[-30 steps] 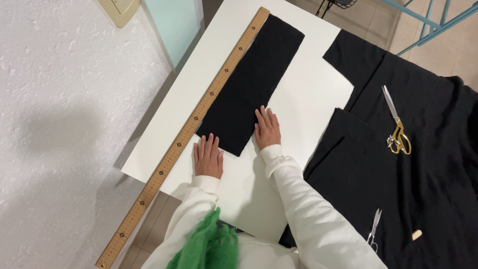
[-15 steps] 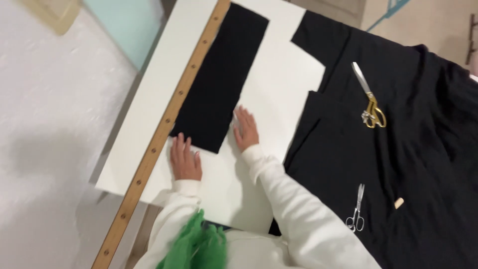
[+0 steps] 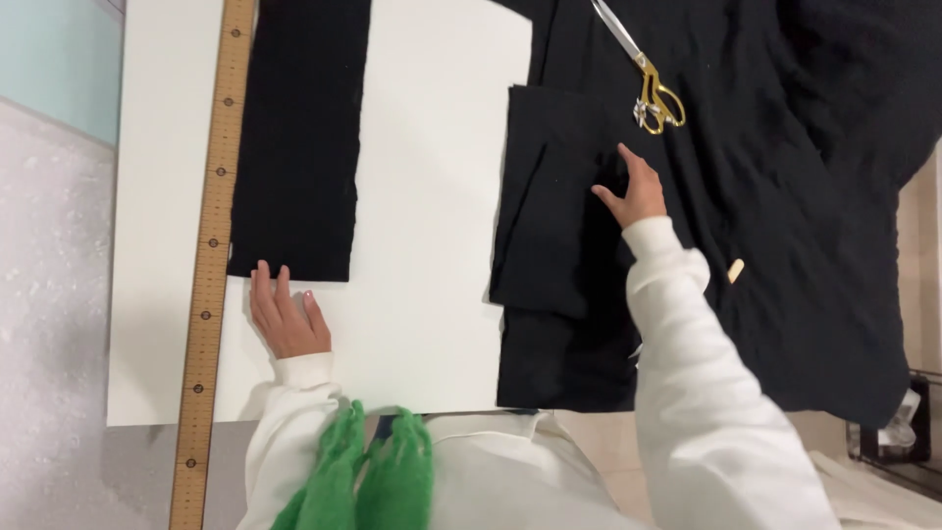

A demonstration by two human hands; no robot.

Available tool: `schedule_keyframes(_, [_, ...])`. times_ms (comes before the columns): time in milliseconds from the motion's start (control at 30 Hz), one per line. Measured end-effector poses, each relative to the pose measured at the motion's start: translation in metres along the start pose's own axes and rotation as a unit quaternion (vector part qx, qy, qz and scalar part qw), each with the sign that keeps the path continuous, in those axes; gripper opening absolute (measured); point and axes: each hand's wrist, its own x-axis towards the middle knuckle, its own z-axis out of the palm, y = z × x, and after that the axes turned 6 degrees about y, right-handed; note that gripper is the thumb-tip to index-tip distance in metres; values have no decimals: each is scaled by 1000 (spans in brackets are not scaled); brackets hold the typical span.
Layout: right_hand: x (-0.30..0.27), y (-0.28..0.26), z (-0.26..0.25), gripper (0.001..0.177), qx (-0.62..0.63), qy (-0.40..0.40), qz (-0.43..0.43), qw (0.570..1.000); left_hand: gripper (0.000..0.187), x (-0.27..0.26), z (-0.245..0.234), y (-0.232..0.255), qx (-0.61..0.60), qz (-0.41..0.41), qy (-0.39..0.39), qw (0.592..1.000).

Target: The person measures and cuts black fabric on a white table using a wooden ruler and gold-handled scissors. They fold the fabric, align it with the ruler, and cut strips, then move to another table to place the cut pieces on top of brown fabric.

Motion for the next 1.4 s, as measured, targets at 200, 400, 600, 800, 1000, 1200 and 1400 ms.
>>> schedule_keyframes(200, [18, 24, -2, 61, -44, -135, 124, 982, 41, -8, 0, 0, -4, 4, 0, 1000])
schedule_keyframes(400, [-16, -48, -85, 28, 209, -155, -29, 965, 42, -49, 15, 36, -152, -53, -71, 984])
schedule_keyframes(600, [-114, -128, -132, 21, 289, -319, -2, 903, 65, -130, 45, 85, -560, -245, -419, 672])
schedule_keyframes(800, [-195, -183, -107, 21, 350, -456, 31, 818, 78, -168, 56, 97, -658, -453, -527, 290])
schedule_keyframes(1000, [-217, -191, -98, 19, 366, -497, 28, 786, 57, -219, 94, 76, -572, -363, -575, 459])
schedule_keyframes(1200, [-206, -132, -110, 24, 450, -441, 34, 776, 53, -220, 64, 121, -568, -293, -516, 571])
schedule_keyframes(1400, [-186, 11, -90, 60, 378, -440, 377, 722, 52, -186, 7, 213, -634, -305, -378, 601])
